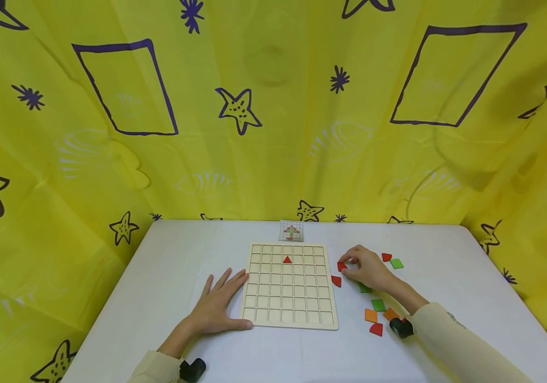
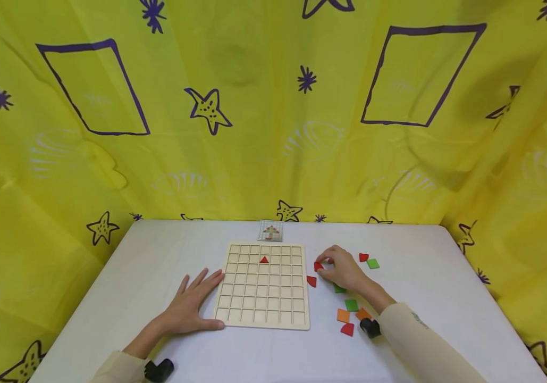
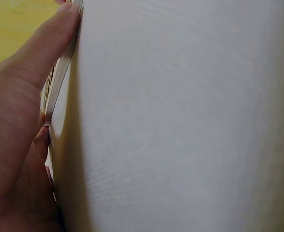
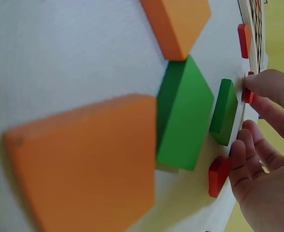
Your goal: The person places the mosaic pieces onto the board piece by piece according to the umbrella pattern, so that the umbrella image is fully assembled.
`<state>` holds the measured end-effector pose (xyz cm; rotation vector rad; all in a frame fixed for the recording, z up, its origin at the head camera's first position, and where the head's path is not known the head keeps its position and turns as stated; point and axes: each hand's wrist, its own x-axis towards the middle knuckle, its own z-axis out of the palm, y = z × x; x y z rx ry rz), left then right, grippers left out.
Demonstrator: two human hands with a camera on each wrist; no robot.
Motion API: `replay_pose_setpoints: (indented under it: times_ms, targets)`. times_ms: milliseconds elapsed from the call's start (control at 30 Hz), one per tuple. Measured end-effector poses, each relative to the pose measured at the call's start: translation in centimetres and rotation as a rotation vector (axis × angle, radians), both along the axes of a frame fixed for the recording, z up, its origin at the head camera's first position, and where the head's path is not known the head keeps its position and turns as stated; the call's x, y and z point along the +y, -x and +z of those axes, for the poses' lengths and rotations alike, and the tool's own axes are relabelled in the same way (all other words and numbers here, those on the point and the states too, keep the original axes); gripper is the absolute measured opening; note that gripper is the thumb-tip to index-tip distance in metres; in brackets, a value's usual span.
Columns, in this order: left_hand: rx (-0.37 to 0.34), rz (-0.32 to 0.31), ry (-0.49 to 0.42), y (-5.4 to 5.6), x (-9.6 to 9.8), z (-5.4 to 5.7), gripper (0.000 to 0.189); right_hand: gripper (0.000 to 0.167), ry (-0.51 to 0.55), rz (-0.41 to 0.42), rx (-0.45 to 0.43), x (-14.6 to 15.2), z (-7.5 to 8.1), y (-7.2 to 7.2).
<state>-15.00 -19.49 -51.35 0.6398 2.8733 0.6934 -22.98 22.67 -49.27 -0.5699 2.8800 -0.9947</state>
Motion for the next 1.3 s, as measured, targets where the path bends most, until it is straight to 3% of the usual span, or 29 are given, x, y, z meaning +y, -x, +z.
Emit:
replay_pose_setpoints:
  times_ms: [600, 867, 1300]
  targets:
    - [0.022, 0.008, -0.009, -0.1, 0.1, -0.1, 0.115, 0.019, 0.036, 0.03, 0.051, -0.2, 2.5, -0.3]
    - [0.029, 0.006, -0.009, 0.0, 0.1, -0.2, 0.116, 0.019, 0.073, 0.063, 0.094, -1.6, 2.4, -0.2]
    - [-0.004, 0.003, 0.006, 0.1, 0.0, -0.1, 0.116, 0.02, 0.184, 0.056, 0.01, -6.3, 1.9, -0.4]
